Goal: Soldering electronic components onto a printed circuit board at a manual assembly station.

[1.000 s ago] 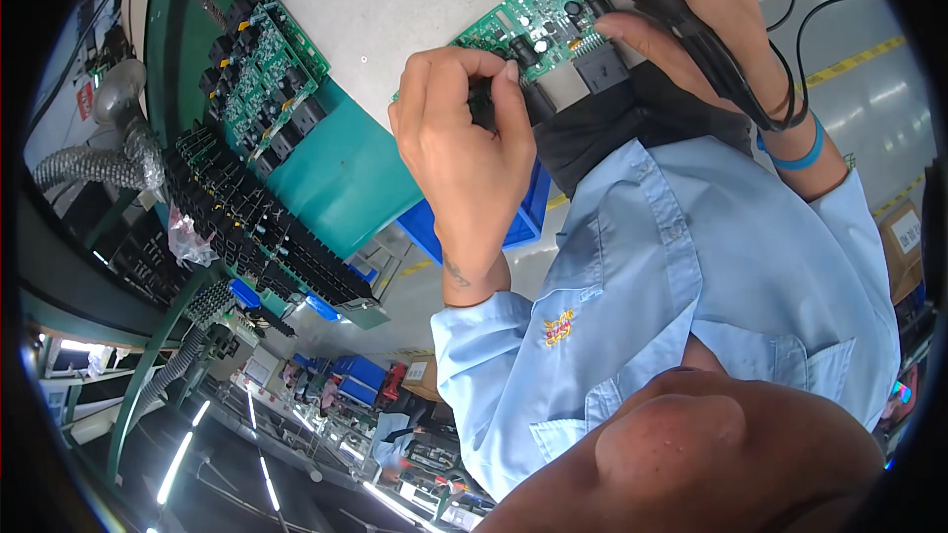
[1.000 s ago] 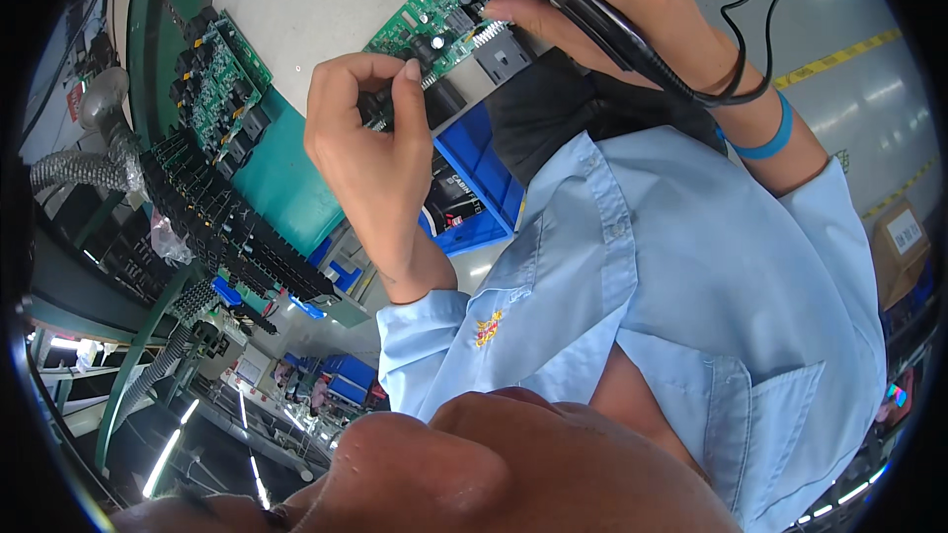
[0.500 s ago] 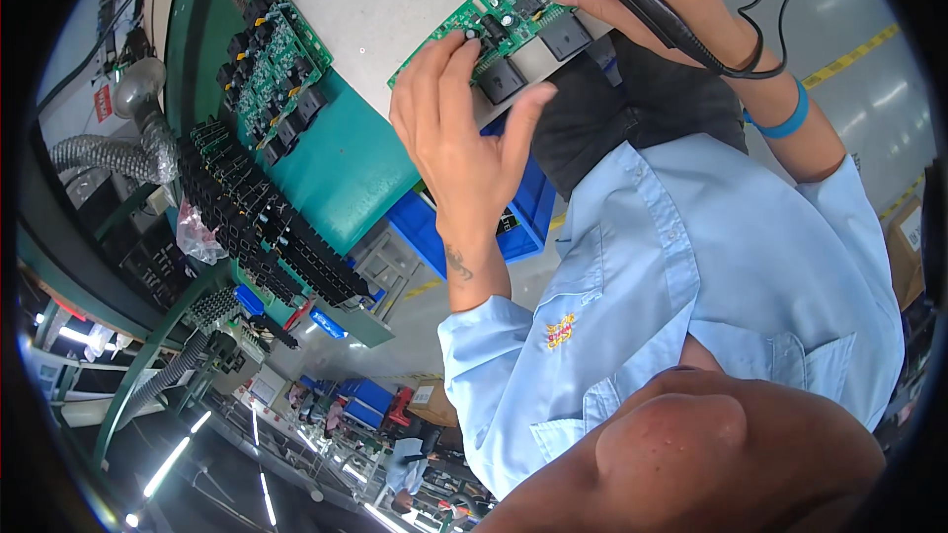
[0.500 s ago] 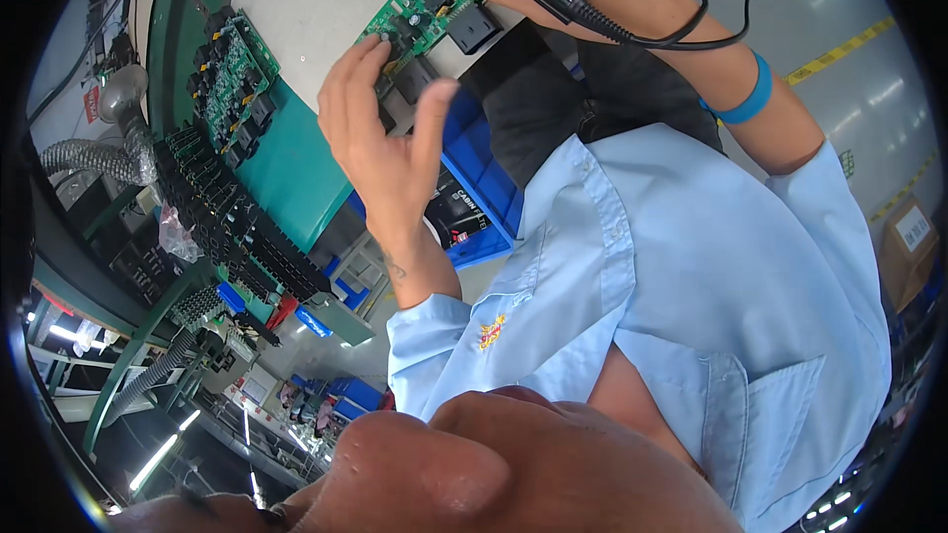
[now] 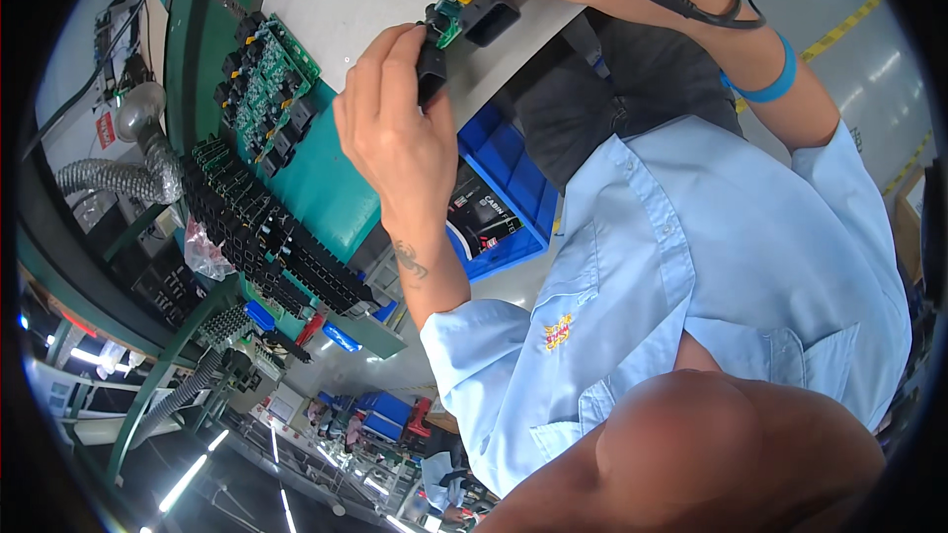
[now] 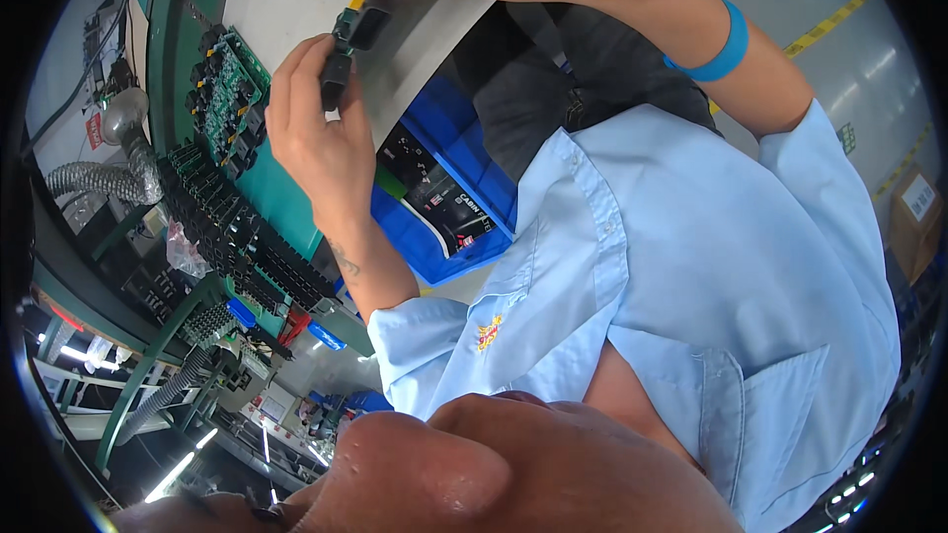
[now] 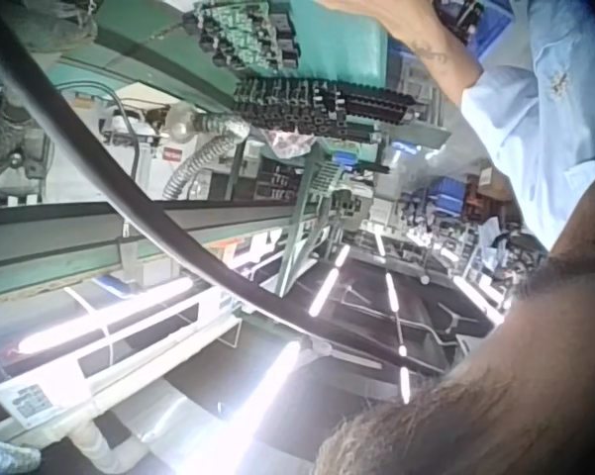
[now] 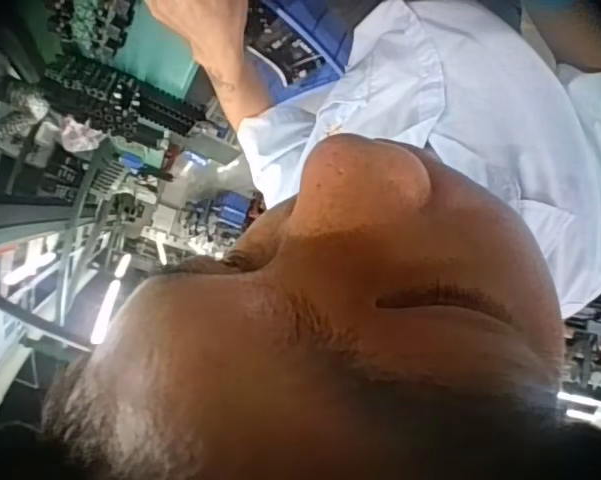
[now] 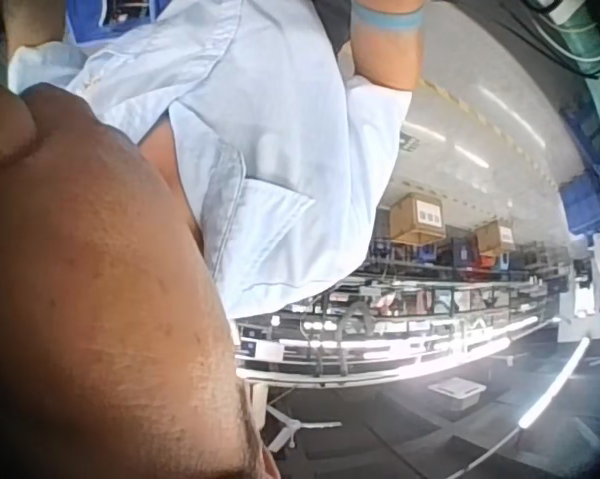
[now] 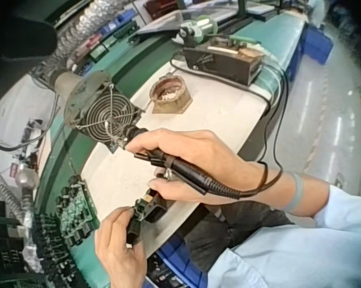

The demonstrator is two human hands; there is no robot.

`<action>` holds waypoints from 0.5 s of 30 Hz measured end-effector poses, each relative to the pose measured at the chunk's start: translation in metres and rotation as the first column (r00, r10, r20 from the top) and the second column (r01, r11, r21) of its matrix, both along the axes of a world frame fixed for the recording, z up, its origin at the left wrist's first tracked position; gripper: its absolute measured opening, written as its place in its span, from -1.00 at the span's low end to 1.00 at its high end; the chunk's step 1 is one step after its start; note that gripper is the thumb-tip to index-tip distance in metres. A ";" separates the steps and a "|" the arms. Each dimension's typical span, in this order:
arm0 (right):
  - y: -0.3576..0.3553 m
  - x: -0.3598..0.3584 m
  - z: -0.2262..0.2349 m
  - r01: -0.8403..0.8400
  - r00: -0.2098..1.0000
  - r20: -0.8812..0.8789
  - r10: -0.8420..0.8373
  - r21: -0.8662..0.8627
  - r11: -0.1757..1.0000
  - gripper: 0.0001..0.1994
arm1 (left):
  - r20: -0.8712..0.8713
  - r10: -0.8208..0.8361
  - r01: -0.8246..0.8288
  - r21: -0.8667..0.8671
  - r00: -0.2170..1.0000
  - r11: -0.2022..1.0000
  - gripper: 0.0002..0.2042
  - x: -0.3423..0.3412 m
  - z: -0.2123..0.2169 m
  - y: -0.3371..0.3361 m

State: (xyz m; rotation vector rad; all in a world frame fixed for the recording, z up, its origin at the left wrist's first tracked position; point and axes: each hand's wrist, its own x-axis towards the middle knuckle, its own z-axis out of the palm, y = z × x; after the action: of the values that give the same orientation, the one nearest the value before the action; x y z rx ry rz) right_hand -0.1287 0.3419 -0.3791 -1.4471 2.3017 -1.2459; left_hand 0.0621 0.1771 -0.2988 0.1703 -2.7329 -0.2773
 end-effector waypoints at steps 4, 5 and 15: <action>0.000 -0.002 0.004 0.027 0.998 0.055 -0.023 -0.065 0.997 -0.51 | -0.012 -0.018 0.018 -0.023 1.000 1.000 -0.53 -0.003 0.007 -0.003; -0.004 -0.002 0.007 0.030 0.998 0.055 -0.024 -0.113 0.993 -0.51 | -0.017 -0.024 0.023 -0.032 1.000 0.999 -0.53 -0.004 0.008 -0.004; -0.013 -0.006 0.040 0.037 0.999 0.046 -0.014 -0.546 0.837 -0.58 | 0.007 0.029 -0.029 0.094 1.000 0.995 -0.59 -0.006 0.019 -0.003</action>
State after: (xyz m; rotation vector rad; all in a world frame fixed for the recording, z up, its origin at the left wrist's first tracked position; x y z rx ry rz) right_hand -0.1346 0.3292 -0.3395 -1.5163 2.0253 -2.0451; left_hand 0.0562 0.1739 -0.2796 0.2366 -2.7217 -0.3977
